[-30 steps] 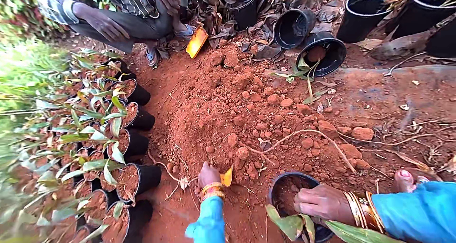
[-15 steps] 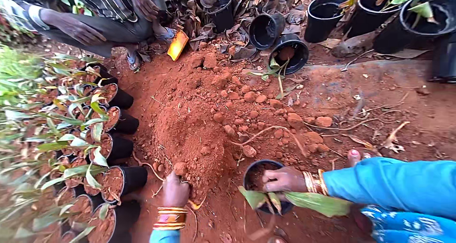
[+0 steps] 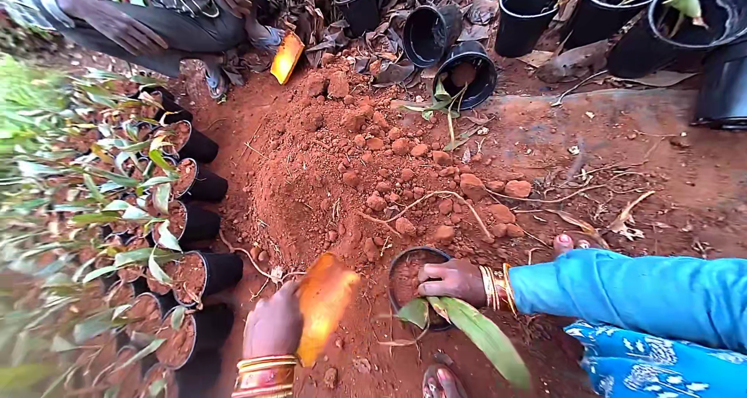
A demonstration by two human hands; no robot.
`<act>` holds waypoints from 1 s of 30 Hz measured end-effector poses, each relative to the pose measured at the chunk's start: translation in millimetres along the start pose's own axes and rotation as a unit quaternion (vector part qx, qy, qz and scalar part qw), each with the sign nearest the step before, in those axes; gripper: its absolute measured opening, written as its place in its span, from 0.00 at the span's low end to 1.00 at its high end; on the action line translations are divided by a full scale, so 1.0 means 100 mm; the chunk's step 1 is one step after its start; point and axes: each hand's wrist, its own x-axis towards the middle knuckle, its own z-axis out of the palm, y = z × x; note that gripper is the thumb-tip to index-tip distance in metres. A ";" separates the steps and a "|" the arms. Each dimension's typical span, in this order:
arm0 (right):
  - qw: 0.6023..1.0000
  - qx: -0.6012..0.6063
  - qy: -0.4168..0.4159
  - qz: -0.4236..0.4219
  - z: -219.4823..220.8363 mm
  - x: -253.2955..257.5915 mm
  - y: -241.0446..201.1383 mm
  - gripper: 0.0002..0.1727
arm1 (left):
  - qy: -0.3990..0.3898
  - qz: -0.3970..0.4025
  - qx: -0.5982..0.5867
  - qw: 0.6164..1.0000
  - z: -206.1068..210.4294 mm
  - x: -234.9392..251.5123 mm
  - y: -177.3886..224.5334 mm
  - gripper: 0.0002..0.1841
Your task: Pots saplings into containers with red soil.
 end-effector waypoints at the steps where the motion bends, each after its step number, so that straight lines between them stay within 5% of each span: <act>1: 1.000 -0.004 -0.001 -0.003 0.00 -0.01 0.02 0.08 | 0.026 -0.032 -0.068 0.997 0.29 0.19 -0.25 0.21; 5: 1.000 -0.020 0.004 -0.022 0.01 -0.01 0.06 0.07 | 0.026 -0.087 -0.205 0.974 1.24 0.80 -0.55 0.21; 11: 0.999 -0.032 0.005 -0.041 0.06 -0.10 0.12 0.10 | 0.046 -0.117 -0.287 0.950 0.71 1.94 0.72 0.19; 14: 0.999 -0.026 -0.007 -0.034 0.13 -0.26 0.20 0.11 | 0.103 -0.103 -0.376 0.915 0.73 2.32 0.90 0.15; 20: 0.999 -0.006 -0.006 -0.046 0.01 -0.07 0.08 0.11 | 0.184 0.004 -0.400 0.898 0.98 1.66 0.36 0.22; 24: 0.998 0.021 -0.062 0.000 -0.09 0.05 -0.02 0.12 | 0.207 0.123 -0.316 0.918 0.55 0.82 0.06 0.24; 30: 0.975 0.109 -0.171 0.096 -0.35 0.21 -0.32 0.10 | -0.040 0.219 0.023 0.975 -0.15 0.25 0.64 0.20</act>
